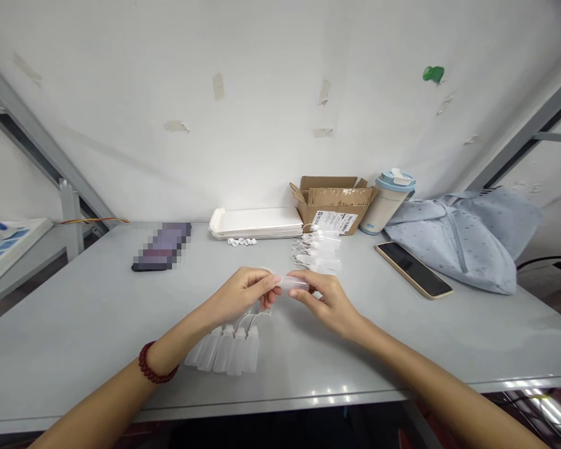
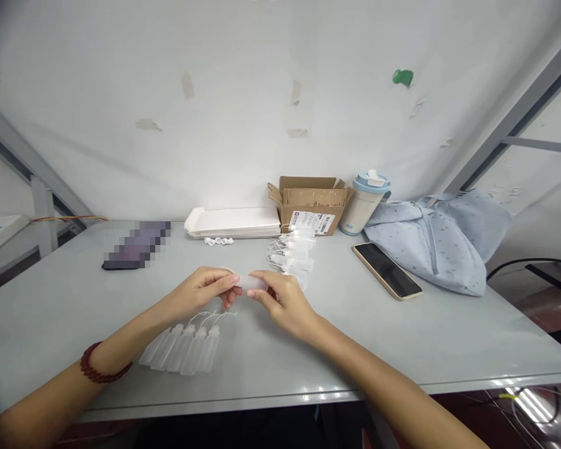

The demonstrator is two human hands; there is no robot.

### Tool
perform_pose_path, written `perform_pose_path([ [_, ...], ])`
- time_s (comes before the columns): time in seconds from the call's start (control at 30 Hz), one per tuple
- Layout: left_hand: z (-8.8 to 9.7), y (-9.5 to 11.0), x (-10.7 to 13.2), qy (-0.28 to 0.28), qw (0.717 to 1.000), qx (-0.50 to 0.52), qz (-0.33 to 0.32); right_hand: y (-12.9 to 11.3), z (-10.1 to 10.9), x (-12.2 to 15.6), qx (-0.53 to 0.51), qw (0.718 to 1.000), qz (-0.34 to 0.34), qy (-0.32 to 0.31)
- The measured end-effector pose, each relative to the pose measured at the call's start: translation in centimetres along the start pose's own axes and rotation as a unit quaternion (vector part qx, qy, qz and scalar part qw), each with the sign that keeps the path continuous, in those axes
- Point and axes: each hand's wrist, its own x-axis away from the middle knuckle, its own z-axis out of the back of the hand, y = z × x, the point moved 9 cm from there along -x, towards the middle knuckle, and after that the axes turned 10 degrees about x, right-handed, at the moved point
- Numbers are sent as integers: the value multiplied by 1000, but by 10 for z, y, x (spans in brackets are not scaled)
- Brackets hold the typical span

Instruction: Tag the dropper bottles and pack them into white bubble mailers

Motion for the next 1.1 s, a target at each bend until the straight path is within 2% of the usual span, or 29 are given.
perform_pose_path([
  [0.2,-2,15,2,9,989,-128,-72,13,-11,1,-128,983,-110,-70],
  [0.37,-8,28,7,11,959,-226,-172,25,-19,4,-252,945,-191,-85],
  [0.47,-14,34,12,8,940,-255,-227,31,-29,7,-316,913,-229,-121],
  [0.53,-17,37,14,7,930,-267,-254,33,-36,11,-359,885,-257,-149],
  [0.6,-18,37,14,8,927,-272,-258,35,-40,13,-375,870,-274,-163],
  [0.67,-15,32,11,9,937,-264,-230,35,-38,12,-360,879,-272,-154],
  [0.77,-7,18,4,11,963,-229,-142,31,-28,6,-286,924,-228,-109],
  [0.9,-2,3,0,10,986,-161,-46,16,-13,0,-128,980,-136,-71],
  [1.0,-1,2,0,17,991,-128,-25,5,-8,-1,-15,997,-63,-52],
  [1.1,0,1,-1,16,994,-109,-16,-6,-5,2,61,998,11,-22],
])
